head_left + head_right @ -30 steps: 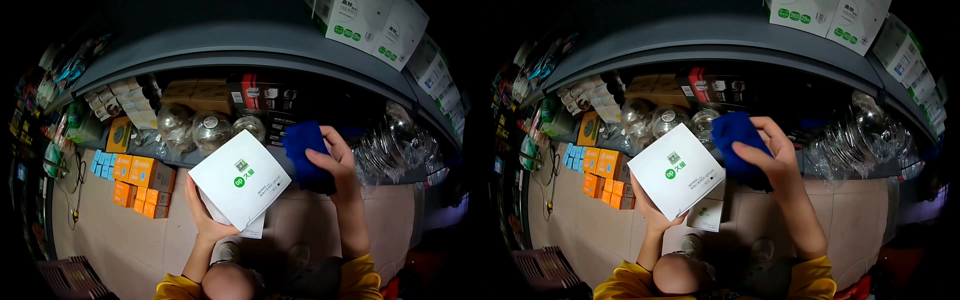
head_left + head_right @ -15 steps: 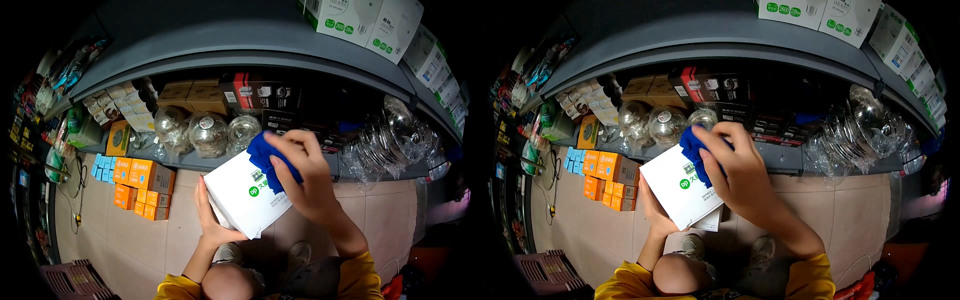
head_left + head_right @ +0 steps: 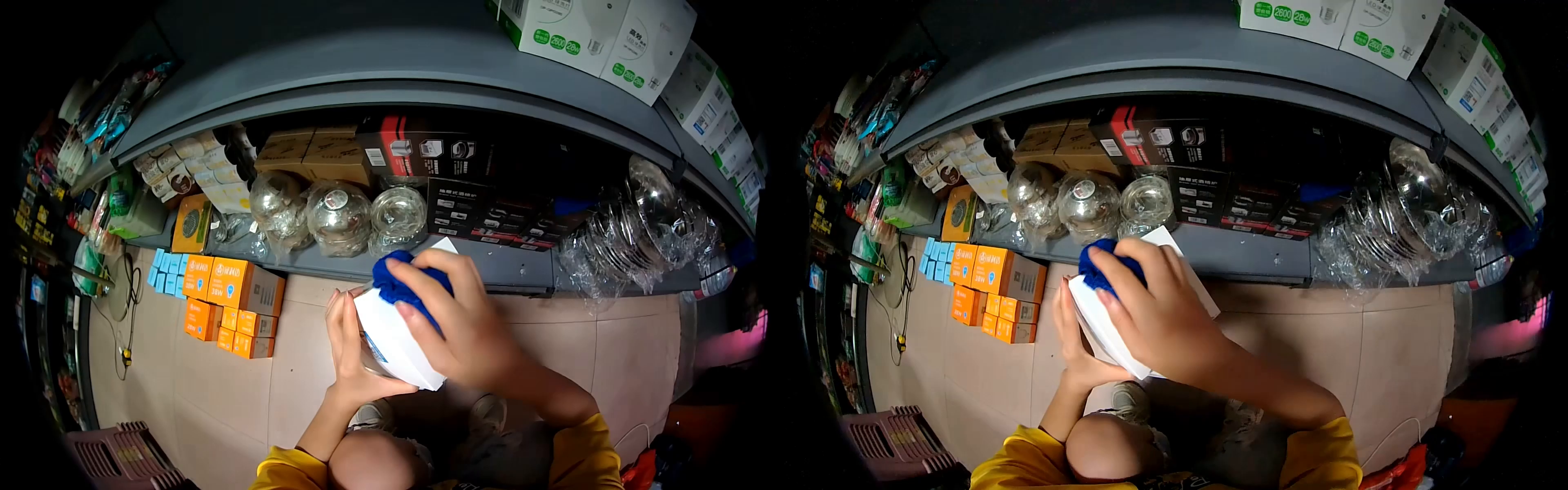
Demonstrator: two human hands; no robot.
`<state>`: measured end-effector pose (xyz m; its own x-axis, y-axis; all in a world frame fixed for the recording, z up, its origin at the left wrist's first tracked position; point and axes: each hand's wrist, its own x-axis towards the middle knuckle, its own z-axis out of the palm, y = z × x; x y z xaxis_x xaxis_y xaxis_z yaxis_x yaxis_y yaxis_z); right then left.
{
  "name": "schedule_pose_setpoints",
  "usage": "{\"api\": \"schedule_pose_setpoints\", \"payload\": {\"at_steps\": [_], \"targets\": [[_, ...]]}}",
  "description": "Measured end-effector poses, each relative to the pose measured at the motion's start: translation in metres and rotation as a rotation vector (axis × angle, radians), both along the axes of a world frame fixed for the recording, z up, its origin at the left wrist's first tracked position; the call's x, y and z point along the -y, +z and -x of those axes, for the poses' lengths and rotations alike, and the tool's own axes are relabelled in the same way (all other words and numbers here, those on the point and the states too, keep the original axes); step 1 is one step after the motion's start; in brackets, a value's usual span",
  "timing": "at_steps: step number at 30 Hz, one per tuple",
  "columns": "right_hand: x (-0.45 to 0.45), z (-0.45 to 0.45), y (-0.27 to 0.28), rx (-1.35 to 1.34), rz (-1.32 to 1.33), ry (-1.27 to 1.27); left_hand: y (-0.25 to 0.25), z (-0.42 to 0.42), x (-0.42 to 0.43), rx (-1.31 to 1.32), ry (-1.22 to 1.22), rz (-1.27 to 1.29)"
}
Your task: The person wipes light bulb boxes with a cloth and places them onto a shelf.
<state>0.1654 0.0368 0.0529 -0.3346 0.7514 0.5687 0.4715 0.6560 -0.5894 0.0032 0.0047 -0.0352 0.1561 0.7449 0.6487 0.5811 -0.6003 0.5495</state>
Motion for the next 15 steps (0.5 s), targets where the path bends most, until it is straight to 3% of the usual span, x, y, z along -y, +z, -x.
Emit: {"api": "schedule_pose_setpoints", "payload": {"at_steps": [15], "targets": [[0.002, -0.013, 0.007, -0.095, 0.072, 0.332, -0.002, 0.001, 0.001, 0.09, -0.033, 0.034]]}}
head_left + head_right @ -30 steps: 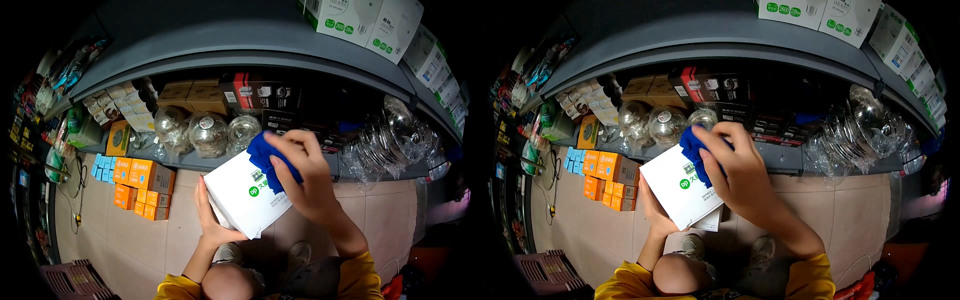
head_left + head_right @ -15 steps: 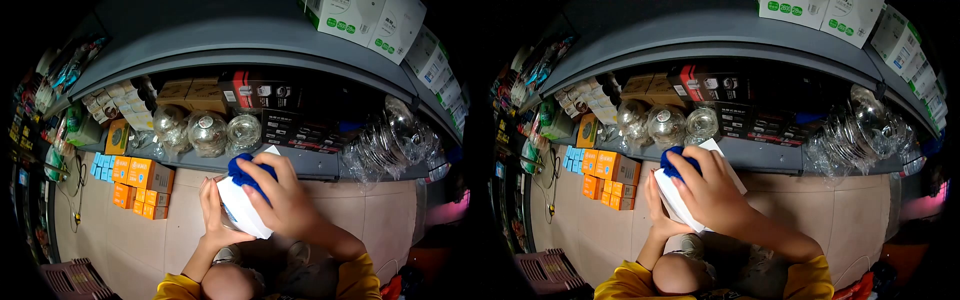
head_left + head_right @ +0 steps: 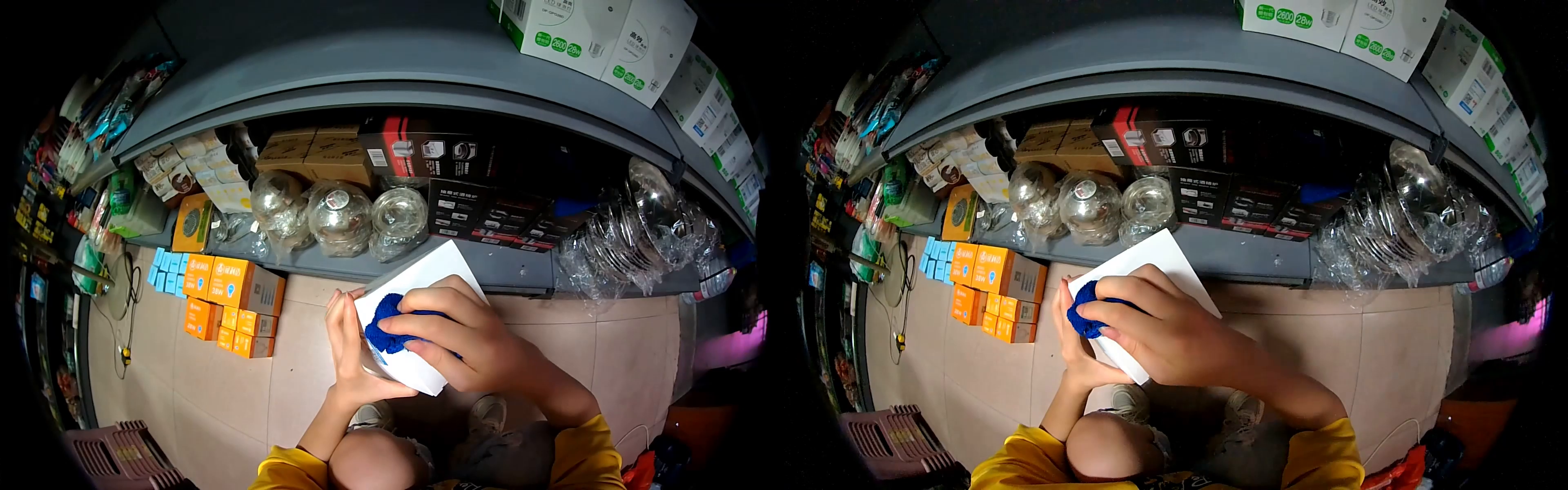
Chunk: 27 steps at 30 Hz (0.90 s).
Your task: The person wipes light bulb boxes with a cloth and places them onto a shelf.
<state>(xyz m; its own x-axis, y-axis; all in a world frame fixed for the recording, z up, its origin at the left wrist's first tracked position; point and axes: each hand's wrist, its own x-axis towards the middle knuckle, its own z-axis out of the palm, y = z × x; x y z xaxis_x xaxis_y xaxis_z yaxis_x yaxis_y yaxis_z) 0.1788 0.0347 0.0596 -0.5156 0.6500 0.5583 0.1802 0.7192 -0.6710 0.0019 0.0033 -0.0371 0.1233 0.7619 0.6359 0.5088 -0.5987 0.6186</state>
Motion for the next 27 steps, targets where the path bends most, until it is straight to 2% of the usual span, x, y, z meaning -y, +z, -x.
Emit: {"api": "schedule_pose_setpoints", "payload": {"at_steps": [6, 18, 20, 24, 27], "targets": [[0.002, -0.001, 0.001, 0.017, -0.003, 0.056, 0.0, 0.0, 0.002, 0.042, -0.016, 0.051], [0.011, -0.003, 0.0, 0.037, -0.045, 0.094, 0.0, -0.002, -0.003, 0.077, 0.121, 0.006], [0.012, -0.004, 0.0, 0.043, -0.048, 0.076, -0.001, -0.001, -0.003, 0.065, 0.137, -0.015], [0.009, -0.01, 0.003, 0.049, -0.044, 0.034, -0.013, 0.0, -0.004, 0.403, 0.08, 0.074], [0.006, -0.015, 0.005, 0.09, -0.034, -0.125, -0.007, 0.001, -0.003, 0.327, 0.127, 0.063]]}}
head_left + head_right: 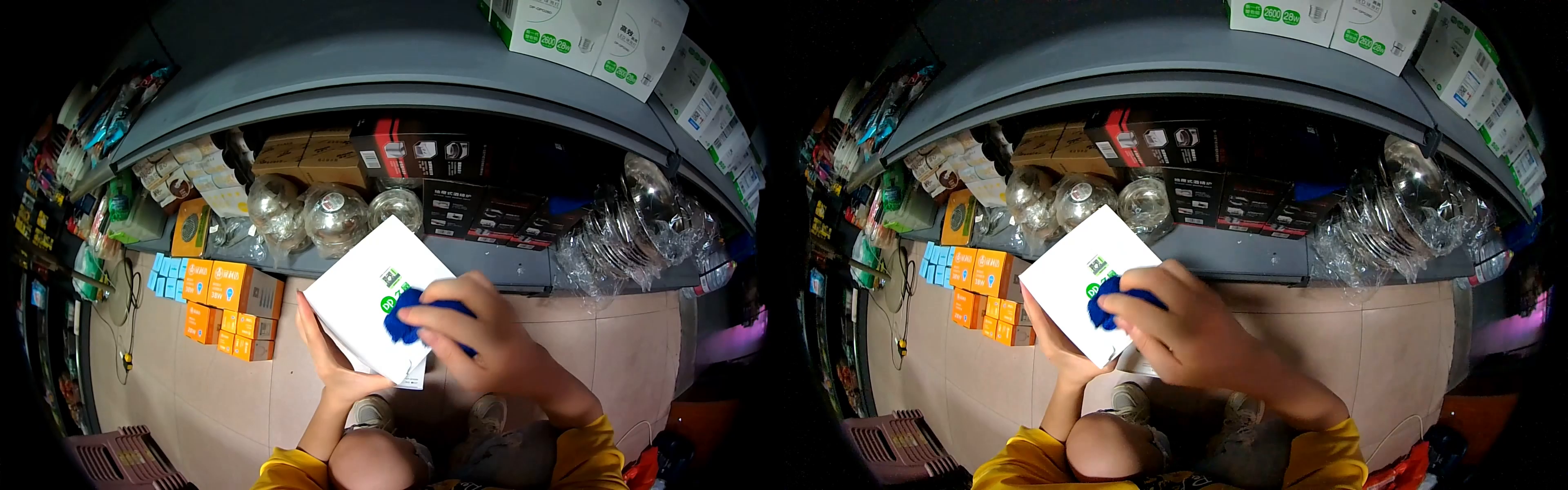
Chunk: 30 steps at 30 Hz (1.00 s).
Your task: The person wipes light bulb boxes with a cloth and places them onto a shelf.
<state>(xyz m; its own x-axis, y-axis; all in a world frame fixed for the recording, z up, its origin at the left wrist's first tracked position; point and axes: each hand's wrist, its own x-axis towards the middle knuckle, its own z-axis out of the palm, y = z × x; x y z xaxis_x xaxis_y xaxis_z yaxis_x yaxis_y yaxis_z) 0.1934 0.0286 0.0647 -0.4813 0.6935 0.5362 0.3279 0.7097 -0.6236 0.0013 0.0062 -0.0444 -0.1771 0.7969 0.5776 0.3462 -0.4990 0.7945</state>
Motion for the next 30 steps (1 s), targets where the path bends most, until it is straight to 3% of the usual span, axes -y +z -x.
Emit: {"api": "schedule_pose_setpoints", "payload": {"at_steps": [8, 16, 19, 30], "targets": [[-0.006, 0.002, -0.007, -0.001, -0.032, -0.283, 0.002, 0.002, 0.001, -0.01, -0.045, -0.013], [-0.018, 0.008, -0.004, -0.003, -0.021, -0.381, 0.005, 0.0, 0.003, -0.193, -0.093, -0.075], [-0.018, 0.012, -0.001, 0.02, -0.05, -0.356, 0.01, 0.003, 0.004, -0.312, -0.128, -0.094], [-0.011, 0.012, -0.001, -0.003, -0.114, 0.016, 0.008, 0.001, 0.007, -0.25, -0.193, -0.005]]}}
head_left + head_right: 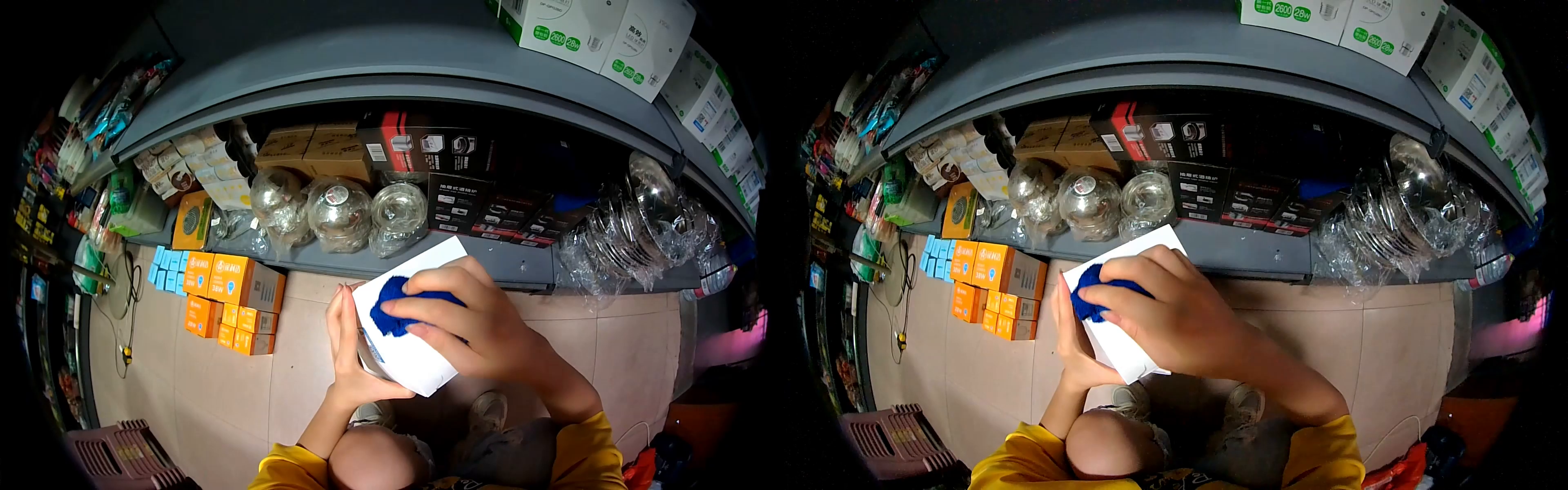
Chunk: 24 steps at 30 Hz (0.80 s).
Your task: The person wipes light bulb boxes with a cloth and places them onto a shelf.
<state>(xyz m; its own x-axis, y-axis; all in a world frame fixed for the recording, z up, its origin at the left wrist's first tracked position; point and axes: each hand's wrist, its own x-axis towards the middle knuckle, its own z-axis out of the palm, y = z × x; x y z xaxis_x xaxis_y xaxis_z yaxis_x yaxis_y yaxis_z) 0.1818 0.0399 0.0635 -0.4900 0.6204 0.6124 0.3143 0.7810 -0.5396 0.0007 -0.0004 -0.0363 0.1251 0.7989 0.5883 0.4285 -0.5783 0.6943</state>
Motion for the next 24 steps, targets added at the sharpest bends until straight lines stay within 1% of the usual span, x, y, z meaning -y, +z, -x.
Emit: {"api": "schedule_pose_setpoints", "payload": {"at_steps": [3, 4, 5, 7, 9, 11, 16, 21, 24], "targets": [[0.005, -0.002, 0.005, 0.052, 0.03, 0.066, -0.001, 0.0, 0.0, 0.068, -0.029, 0.057], [0.006, -0.002, 0.003, 0.046, 0.035, 0.079, -0.004, 0.0, -0.001, 0.121, -0.036, 0.082], [0.008, -0.002, 0.002, 0.046, 0.035, 0.079, -0.004, 0.0, 0.0, 0.121, -0.036, 0.083], [0.01, -0.003, 0.001, 0.015, 0.072, 0.153, -0.004, -0.001, 0.0, 0.209, -0.017, 0.135], [0.012, -0.005, 0.004, 0.028, 0.068, 0.173, -0.003, -0.001, -0.002, 0.219, -0.017, 0.1], [0.013, -0.006, 0.004, 0.014, 0.106, 0.211, -0.003, -0.001, -0.004, 0.295, -0.039, 0.134], [0.015, -0.009, 0.007, 0.008, 0.144, 0.269, -0.001, -0.006, -0.003, 0.414, -0.005, 0.161], [0.014, -0.015, 0.014, 0.007, 0.237, 0.313, -0.002, -0.009, -0.002, 0.495, -0.009, 0.228], [0.013, -0.019, 0.017, 0.01, 0.246, 0.331, -0.005, -0.007, -0.003, 0.451, -0.016, 0.204]]}}
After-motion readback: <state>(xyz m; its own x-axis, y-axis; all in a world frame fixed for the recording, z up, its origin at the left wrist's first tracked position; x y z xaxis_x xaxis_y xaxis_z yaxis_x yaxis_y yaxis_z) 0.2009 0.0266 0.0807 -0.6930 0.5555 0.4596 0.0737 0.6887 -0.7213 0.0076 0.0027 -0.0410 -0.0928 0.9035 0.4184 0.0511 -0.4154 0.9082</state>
